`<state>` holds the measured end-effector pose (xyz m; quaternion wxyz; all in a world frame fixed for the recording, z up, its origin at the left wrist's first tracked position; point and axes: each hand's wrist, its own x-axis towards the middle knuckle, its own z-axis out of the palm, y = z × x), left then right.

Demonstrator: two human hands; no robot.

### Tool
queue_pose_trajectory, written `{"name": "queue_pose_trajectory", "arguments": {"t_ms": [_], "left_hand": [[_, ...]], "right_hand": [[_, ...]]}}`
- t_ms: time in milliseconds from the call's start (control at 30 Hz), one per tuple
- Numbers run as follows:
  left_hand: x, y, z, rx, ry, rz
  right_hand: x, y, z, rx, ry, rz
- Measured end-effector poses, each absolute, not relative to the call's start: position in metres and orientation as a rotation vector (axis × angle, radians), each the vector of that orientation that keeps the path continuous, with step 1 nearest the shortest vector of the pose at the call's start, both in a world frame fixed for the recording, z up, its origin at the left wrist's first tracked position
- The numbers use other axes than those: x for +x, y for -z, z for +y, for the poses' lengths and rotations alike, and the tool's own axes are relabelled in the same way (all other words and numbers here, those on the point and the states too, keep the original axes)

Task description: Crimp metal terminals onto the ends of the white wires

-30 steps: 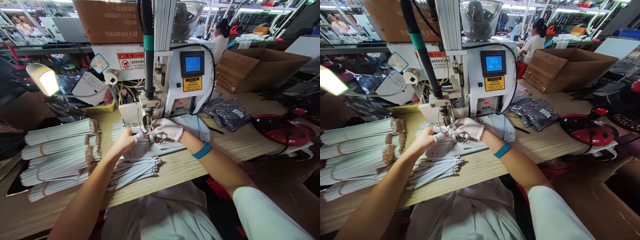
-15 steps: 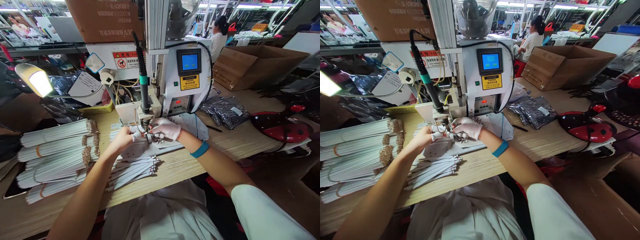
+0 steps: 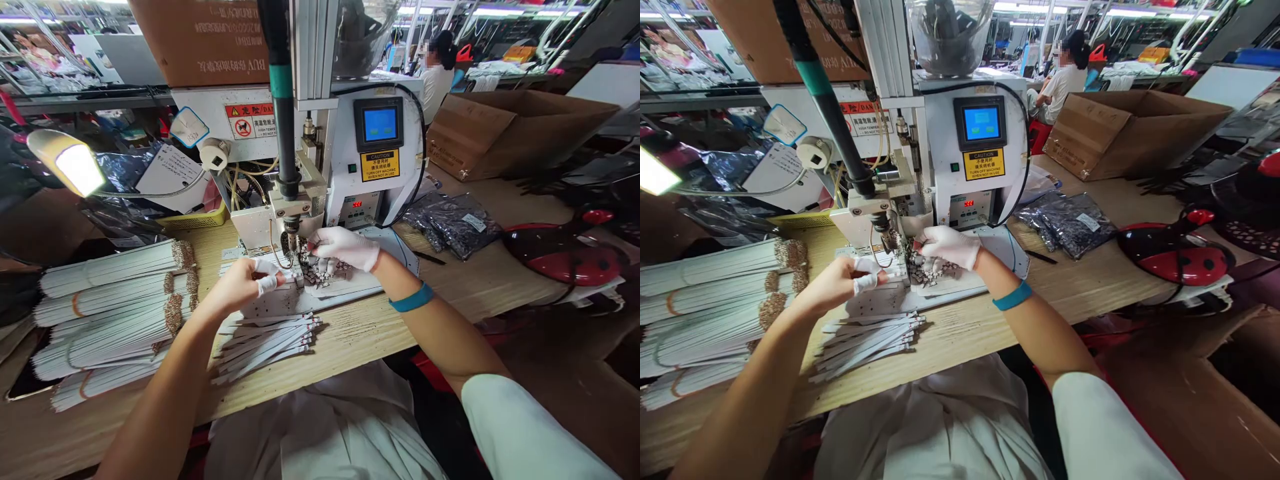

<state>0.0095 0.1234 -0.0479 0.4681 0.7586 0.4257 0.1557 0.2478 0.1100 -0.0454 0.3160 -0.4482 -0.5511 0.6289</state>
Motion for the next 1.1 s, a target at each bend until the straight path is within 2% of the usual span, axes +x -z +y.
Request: {"name": "queue_pose_trajectory", "arguments": {"t_ms": [167, 233, 300, 400, 500, 633, 900, 1100], "left_hand": [[0.003, 0.045, 0.095, 2.27, -0.029, 1.066], [0.006, 0.046, 0.08, 2.504, 0.115, 1.078], [0.009, 0.045, 0.066, 2.659, 0.231, 1.033], [0.01, 0.042, 0.058, 2.669, 0.336, 0.966], [0.008, 0.04, 0.069, 2.578, 0.294, 0.971], [0.005, 0.046, 0.099, 2.529, -0.014, 1.23], [0.01, 0.059, 0.113, 2.571, -0.1, 1.179], [0.011, 0.06, 0.113, 2.638, -0.086, 1.192]], "right_hand": [[0.25, 0.047, 0.105, -1.189, -1.92, -1.575], [0.251, 0.053, 0.11, -1.208, -1.779, -1.568], [0.254, 0.056, 0.117, -1.253, -1.502, -1.597], [0.261, 0.052, 0.119, -1.308, -1.17, -1.826], [0.263, 0.044, 0.112, -1.21, -1.052, -2.203], [0.256, 0.045, 0.105, -0.979, -0.854, -2.592], [0.248, 0.048, 0.105, -1.085, -0.453, -2.799], [0.25, 0.05, 0.103, -1.041, -0.571, -2.73]]}}
